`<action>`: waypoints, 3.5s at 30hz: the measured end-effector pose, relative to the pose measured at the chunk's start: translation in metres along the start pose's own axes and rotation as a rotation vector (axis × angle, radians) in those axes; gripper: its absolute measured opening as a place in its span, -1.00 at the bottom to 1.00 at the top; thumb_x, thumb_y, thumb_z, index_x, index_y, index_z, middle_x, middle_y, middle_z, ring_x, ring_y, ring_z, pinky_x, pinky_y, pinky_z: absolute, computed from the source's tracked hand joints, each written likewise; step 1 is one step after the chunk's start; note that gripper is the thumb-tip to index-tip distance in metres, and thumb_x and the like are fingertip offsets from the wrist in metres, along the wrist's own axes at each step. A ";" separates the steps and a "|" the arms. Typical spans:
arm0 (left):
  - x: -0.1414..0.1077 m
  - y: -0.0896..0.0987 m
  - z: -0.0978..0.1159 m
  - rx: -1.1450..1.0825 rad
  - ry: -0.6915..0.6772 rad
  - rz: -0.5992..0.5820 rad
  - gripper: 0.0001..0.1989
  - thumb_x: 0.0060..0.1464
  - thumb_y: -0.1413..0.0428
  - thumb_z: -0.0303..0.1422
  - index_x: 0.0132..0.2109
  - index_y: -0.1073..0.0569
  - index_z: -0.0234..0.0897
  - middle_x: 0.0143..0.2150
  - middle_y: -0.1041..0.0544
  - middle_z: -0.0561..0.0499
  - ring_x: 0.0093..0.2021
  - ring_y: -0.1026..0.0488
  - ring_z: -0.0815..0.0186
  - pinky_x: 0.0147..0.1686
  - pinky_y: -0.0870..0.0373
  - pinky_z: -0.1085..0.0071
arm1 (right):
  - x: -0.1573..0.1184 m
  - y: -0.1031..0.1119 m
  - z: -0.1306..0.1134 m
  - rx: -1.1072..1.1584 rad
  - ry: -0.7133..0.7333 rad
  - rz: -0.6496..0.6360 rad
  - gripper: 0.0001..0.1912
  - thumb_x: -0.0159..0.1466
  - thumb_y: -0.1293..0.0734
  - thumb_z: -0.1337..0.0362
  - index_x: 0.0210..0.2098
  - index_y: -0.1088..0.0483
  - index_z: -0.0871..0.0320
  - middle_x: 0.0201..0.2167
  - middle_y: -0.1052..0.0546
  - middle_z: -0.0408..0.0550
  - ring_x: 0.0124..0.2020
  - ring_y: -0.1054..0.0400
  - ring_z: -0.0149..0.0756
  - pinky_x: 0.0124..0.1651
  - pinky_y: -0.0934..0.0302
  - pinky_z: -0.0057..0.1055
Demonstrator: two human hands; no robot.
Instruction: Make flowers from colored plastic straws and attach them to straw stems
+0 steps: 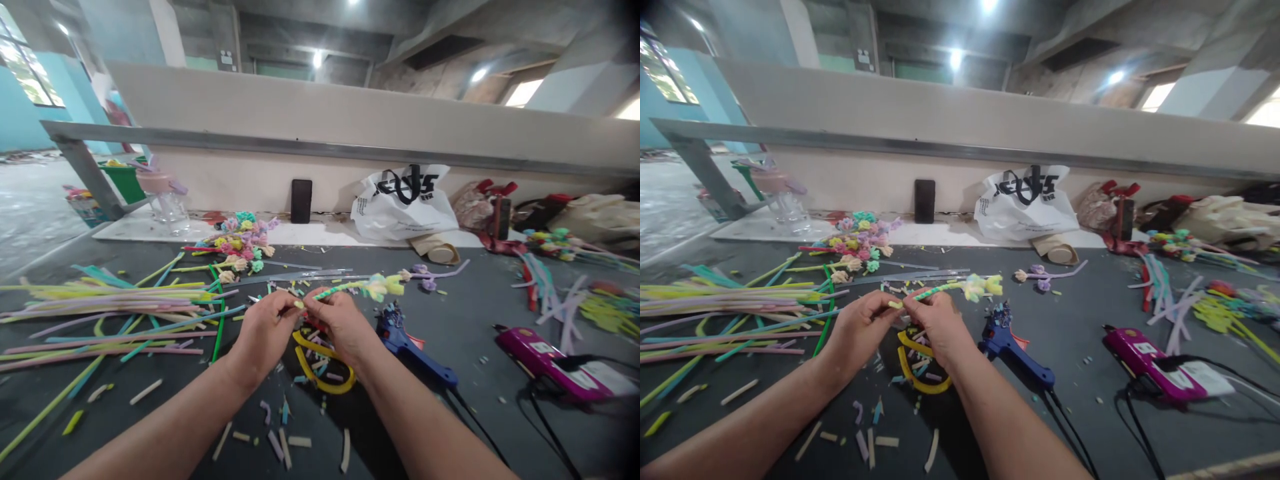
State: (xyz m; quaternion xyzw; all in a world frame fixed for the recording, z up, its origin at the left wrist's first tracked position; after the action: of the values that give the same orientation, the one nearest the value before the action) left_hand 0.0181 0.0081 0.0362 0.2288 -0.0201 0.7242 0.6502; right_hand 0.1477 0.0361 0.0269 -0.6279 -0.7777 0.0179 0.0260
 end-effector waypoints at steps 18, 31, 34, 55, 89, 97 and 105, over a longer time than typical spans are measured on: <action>-0.002 -0.006 -0.023 -0.945 0.962 -0.393 -0.92 -0.08 -0.03 -0.57 -0.46 -0.40 -0.45 -0.61 -0.34 0.03 -0.65 -0.27 0.48 -0.59 -0.25 0.56 | -0.003 0.001 -0.007 -0.403 0.084 -0.060 -0.93 0.06 -0.29 0.28 -0.48 -0.35 0.16 -0.63 -0.34 -0.21 -0.55 -0.18 -0.41 -0.48 -0.04 -0.47; 0.007 -0.001 -0.006 0.038 0.198 -0.116 -0.84 -0.03 -0.06 -0.36 -0.52 -0.36 -0.30 -0.59 -0.45 0.08 -0.50 -0.38 0.36 -0.41 -0.24 0.46 | 0.004 0.003 0.007 0.120 -0.118 -0.096 -0.66 -0.07 -0.43 0.09 -0.63 -0.30 0.22 -0.71 -0.26 -0.24 -0.64 -0.06 -0.50 -0.52 0.02 -0.48; 0.009 -0.004 -0.011 -0.126 0.227 -0.229 -0.84 -0.02 -0.07 -0.35 -0.51 -0.37 -0.31 -0.57 -0.45 0.08 -0.50 -0.41 0.36 -0.40 -0.28 0.45 | 0.005 0.006 0.008 0.070 -0.109 -0.090 -0.70 -0.06 -0.42 0.12 -0.59 -0.31 0.22 -0.71 -0.27 -0.25 -0.65 -0.07 -0.50 -0.53 0.03 -0.48; 0.004 -0.009 -0.017 -0.806 0.585 -0.456 -0.89 -0.05 -0.08 -0.45 -0.46 -0.28 -0.34 -0.59 -0.28 0.10 -0.62 -0.20 0.49 -0.55 -0.12 0.54 | 0.002 -0.002 -0.002 0.037 0.030 -0.164 -0.73 -0.05 -0.42 0.13 -0.53 -0.33 0.19 -0.63 -0.39 -0.20 -0.54 -0.23 -0.40 -0.42 -0.07 -0.45; 0.005 -0.006 -0.023 -0.894 0.770 -0.205 -0.85 -0.20 -0.05 -0.66 -0.43 -0.35 -0.39 -0.59 -0.37 0.04 -0.64 -0.29 0.49 -0.61 -0.22 0.58 | -0.002 0.003 -0.016 -0.428 0.516 -0.266 -0.87 0.11 -0.33 0.29 -0.56 -0.40 0.11 -0.51 -0.43 -0.08 -0.39 -0.31 -0.27 -0.26 -0.20 -0.32; 0.004 -0.004 -0.015 -0.906 0.761 -0.412 -0.96 -0.06 -0.11 -0.52 -0.38 -0.38 -0.40 -0.52 -0.42 -0.01 -0.56 -0.35 0.47 -0.48 -0.30 0.53 | 0.000 0.016 -0.022 -0.371 0.504 -0.197 -0.90 0.12 -0.33 0.26 -0.51 -0.42 0.10 -0.46 -0.44 -0.06 -0.36 -0.31 -0.25 -0.24 -0.20 -0.30; 0.006 0.002 -0.008 -0.229 0.161 -0.088 -0.90 0.01 -0.07 -0.38 -0.44 -0.40 -0.27 -0.52 -0.40 0.06 -0.45 -0.34 0.36 -0.34 -0.26 0.46 | 0.007 0.005 0.004 0.073 0.048 -0.113 -0.78 0.02 -0.40 0.15 -0.54 -0.37 0.18 -0.65 -0.32 -0.22 -0.57 -0.18 -0.43 -0.42 -0.10 -0.44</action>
State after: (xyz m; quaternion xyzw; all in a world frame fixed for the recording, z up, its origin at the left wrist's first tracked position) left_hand 0.0139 0.0156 0.0320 0.0952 -0.0401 0.7039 0.7028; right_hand 0.1509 0.0442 0.0226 -0.5818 -0.8099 0.0297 0.0686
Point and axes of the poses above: each hand's wrist, its own x-axis towards the middle knuckle, its own y-axis out of the back of the hand, z = x × y, the point moved 3 cm from there along x, towards the middle knuckle
